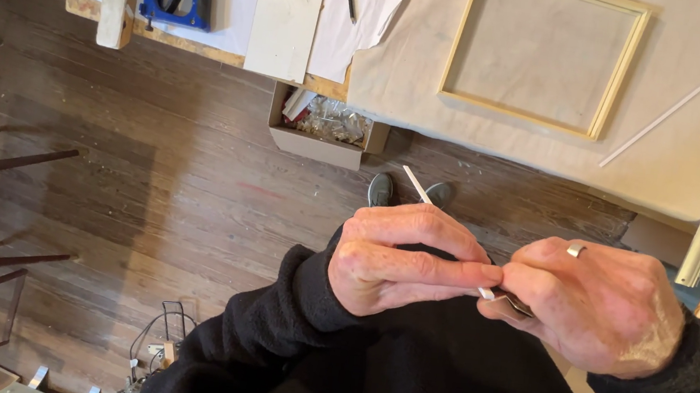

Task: Trimming white material strips using a utility knife for art framing.

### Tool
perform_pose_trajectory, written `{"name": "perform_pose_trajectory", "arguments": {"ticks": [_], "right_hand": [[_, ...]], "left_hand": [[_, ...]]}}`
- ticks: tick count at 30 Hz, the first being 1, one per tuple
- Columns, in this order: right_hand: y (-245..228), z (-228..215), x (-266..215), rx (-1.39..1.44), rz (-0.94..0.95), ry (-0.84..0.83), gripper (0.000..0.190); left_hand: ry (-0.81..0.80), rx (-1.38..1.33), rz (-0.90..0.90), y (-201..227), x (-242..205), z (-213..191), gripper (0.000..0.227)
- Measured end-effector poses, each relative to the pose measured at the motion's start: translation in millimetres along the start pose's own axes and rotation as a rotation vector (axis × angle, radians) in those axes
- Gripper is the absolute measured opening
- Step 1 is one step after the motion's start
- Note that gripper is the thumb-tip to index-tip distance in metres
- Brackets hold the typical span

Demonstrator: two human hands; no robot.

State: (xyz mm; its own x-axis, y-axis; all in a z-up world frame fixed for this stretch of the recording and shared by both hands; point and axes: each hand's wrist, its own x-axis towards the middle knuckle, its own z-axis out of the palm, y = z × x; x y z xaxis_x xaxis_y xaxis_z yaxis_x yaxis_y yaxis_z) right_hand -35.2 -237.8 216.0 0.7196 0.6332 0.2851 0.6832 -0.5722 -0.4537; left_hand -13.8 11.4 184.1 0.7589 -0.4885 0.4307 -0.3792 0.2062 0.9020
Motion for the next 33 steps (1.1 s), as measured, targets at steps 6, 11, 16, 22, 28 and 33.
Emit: {"name": "perform_pose_trajectory", "arguments": {"ticks": [6,11,16,22,28,33], "right_hand": [[0.0,-3.7,-0.2,-0.022,-0.032,-0.010,0.023],[1.6,-5.7,-1.7,-0.060,-0.048,-0.019,0.022],[1.0,-7.4,-1.7,-0.084,-0.050,-0.011,0.021],[2.7,-5.4,-1.7,-0.119,-0.079,0.004,0.020],[5.6,-5.5,-4.7,-0.103,-0.068,0.007,0.019],[5.3,-6.1,-4.7,-0.026,-0.063,0.031,0.019]], "left_hand": [[-0.028,0.032,0.058,2.3,6.8,-1.2,0.016],[-0.039,0.047,0.076,4.7,11.9,-3.0,0.014],[-0.025,0.065,0.081,8.5,15.1,-2.0,0.011],[-0.049,0.108,0.089,11.4,15.3,-2.1,0.012],[-0.078,0.150,0.127,12.9,16.7,-1.3,0.013],[-0.127,0.213,0.179,15.8,21.2,-1.4,0.015]]}}
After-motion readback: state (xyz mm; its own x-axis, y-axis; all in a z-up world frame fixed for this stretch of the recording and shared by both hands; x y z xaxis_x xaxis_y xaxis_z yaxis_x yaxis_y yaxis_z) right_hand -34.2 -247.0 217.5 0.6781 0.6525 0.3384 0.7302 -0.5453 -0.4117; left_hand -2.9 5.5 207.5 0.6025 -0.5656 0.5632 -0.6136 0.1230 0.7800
